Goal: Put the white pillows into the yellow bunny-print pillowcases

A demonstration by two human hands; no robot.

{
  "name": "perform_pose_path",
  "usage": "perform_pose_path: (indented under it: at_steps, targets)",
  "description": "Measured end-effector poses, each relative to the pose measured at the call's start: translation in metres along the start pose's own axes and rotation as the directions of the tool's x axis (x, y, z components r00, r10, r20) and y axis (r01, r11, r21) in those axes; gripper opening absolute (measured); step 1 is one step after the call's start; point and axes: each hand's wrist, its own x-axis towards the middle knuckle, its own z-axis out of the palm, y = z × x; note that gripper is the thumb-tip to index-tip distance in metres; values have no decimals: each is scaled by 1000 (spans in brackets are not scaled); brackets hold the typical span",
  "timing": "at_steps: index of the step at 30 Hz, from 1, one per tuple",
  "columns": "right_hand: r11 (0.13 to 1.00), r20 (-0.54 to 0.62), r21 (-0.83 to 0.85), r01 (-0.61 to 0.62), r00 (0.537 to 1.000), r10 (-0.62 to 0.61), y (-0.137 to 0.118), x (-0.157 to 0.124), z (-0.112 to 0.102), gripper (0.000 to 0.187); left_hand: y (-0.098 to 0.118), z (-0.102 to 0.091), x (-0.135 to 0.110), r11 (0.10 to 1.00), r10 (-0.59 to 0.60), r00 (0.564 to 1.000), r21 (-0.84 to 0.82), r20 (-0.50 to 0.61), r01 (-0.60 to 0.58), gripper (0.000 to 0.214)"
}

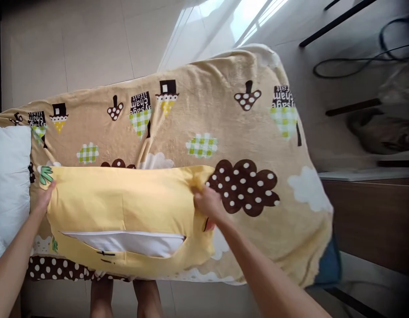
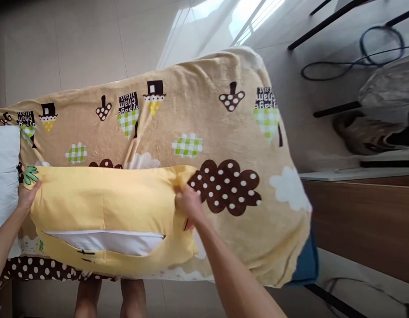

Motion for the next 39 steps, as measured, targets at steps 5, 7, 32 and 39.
perform_pose_path:
  at_steps: [5,7,32,39]
  targets:
    - [973,-165,-231,6,985,-45,-30,35,-53,28,28,-38,23,1000,11,986,28,-169,-6,51]
    - [969,-263,-246,-1,963,-65,-56,35,-54,40,42,-29,12,966,190,934,225,-302,-124,53]
    - [668,78,-172,724,686,-724,-188,-5,76,54,64,128,-52,500,682,611,353,403,-791,55]
    - [736,80,-184,651,757,-649,-93,65,35,57,15,64,24,465,391,800,653,455,-598,54]
